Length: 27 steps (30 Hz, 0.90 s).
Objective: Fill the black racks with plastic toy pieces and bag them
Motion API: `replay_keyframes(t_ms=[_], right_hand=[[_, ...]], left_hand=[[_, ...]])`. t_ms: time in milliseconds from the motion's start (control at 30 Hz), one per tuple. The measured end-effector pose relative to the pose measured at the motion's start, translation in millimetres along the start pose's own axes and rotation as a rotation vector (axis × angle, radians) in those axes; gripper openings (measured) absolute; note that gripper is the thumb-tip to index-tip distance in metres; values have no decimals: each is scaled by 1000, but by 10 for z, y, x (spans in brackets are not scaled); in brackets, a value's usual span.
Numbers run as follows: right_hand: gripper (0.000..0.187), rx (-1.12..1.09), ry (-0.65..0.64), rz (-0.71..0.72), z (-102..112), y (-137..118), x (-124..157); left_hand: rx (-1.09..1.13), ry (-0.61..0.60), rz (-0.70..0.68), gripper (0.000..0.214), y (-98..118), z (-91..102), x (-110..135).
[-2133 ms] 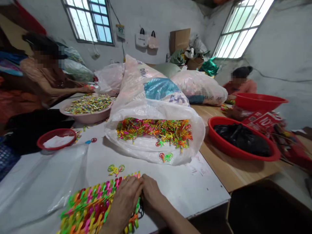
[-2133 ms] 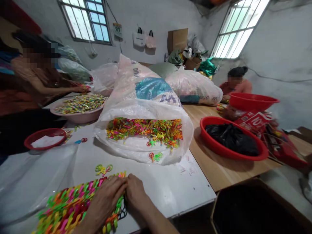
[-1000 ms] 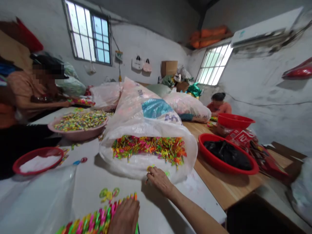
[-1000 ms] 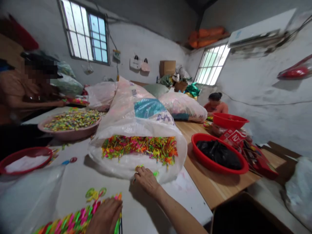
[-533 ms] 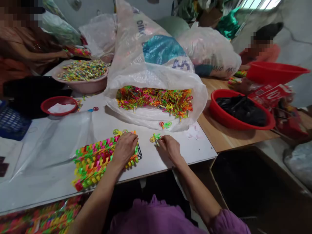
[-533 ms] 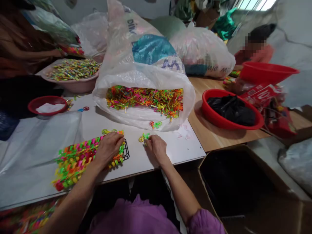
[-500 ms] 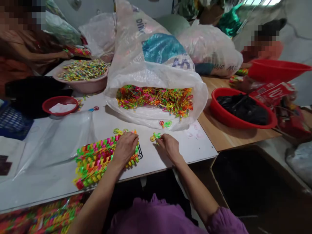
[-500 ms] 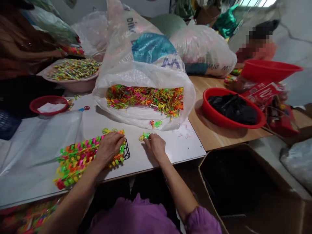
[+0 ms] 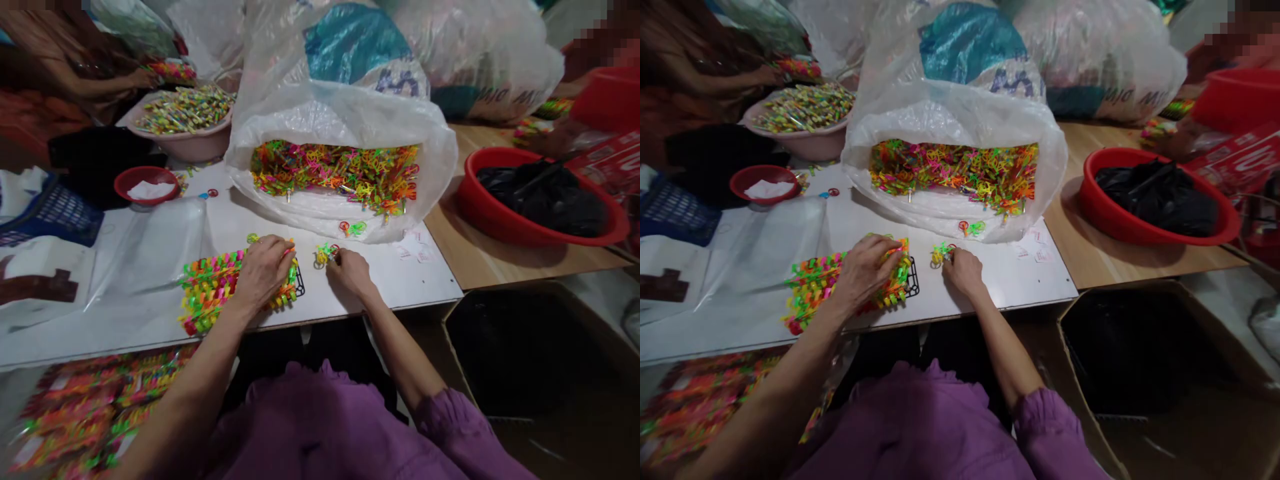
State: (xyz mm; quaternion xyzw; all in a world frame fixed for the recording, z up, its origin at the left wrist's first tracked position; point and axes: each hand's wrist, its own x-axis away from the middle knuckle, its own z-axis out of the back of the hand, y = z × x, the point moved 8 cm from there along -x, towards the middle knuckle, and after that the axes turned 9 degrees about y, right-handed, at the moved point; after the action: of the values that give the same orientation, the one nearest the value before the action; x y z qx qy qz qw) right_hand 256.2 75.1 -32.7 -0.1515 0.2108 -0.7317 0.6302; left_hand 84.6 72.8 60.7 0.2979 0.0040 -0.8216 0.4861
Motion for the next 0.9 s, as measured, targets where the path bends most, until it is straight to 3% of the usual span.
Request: replay_keyframes(t_ms=[67,133,200,333,533,700,900], right_hand=[[15,-297,-57,47,-81,-119,88],[15,-537,-91,74,-199,-224,240],[17,-660,-90,34,-360,-253,389],[22,-785,-38,-15,-570,-264,509],[12,-427,5,300,-473,-492,513],[13,-182,-60,418,-527,-635,534],[6,-197,-86,517,-515,-657,519]], left_hand=[[50,-17,-18,22,89,103,102],[100,-95,-45,20,191,90,264],[106,-143,-51,19,256,23,428],[82,-114,-20,20,279,-91,589],[71,-104,-11,25,290,-124,583],[-16,-7,-6,23,271,-170,595],[-40,48,-61,18,305,-159,627]])
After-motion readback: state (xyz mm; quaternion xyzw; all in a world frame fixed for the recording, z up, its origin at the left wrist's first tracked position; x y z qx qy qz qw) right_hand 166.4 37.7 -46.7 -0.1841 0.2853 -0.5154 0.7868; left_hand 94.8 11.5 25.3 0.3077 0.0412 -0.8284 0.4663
